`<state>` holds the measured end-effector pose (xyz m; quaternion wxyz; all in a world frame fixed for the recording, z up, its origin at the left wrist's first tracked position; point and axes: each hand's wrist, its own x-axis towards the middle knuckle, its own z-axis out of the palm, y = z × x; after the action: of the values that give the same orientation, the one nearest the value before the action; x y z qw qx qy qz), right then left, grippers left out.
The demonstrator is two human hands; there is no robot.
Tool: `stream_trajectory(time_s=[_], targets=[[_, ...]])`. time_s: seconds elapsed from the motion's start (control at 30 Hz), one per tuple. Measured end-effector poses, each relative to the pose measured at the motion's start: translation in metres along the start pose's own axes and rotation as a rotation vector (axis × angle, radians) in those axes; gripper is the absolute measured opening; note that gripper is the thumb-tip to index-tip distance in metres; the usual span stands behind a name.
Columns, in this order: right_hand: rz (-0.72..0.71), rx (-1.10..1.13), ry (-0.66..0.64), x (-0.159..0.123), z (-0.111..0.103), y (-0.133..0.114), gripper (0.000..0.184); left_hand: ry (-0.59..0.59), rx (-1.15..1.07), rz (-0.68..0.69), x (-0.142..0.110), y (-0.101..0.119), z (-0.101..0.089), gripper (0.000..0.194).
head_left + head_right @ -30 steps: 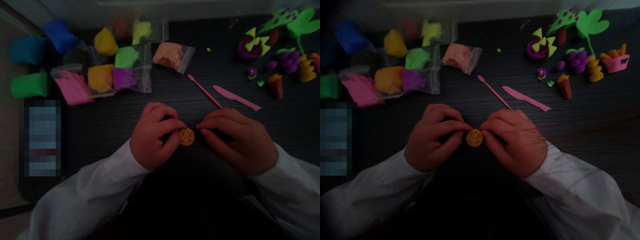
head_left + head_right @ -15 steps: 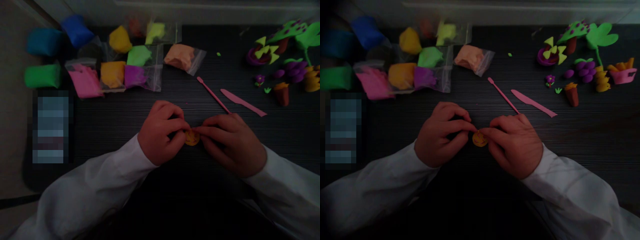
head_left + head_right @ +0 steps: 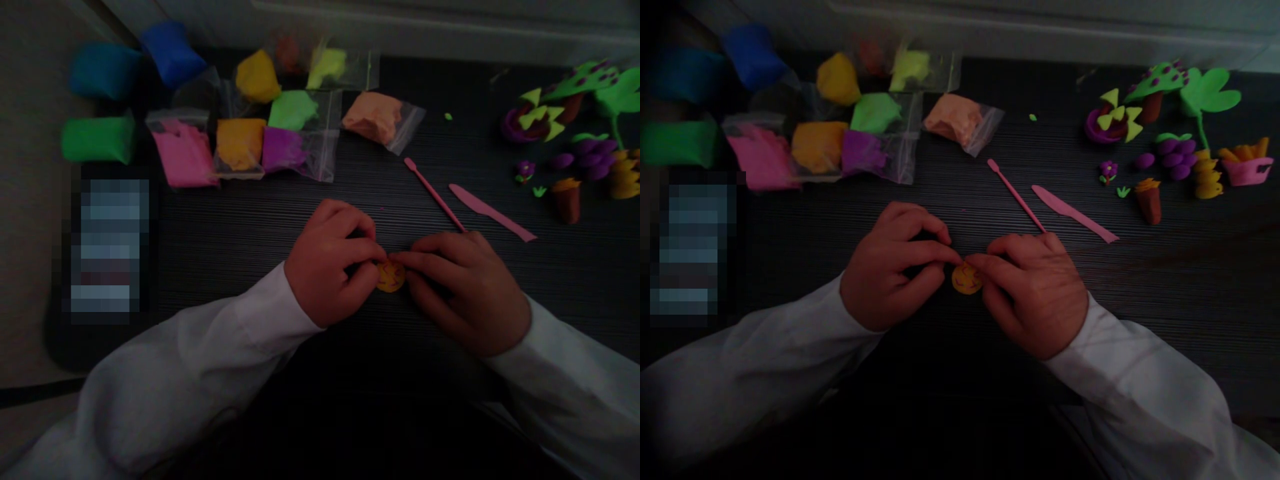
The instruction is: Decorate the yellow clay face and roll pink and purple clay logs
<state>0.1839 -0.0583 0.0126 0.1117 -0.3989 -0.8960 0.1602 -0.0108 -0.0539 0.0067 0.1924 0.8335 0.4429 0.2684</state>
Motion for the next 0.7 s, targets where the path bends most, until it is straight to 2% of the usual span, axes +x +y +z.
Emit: stream_trajectory(time_s=[0.7], targets=[[0.031,0.034,0.014,0.0009,-0.0009,-0.0018,0.025,-0.024,-0.001,-0.022,-0.0001,0.0004,-0.0001,0.019]])
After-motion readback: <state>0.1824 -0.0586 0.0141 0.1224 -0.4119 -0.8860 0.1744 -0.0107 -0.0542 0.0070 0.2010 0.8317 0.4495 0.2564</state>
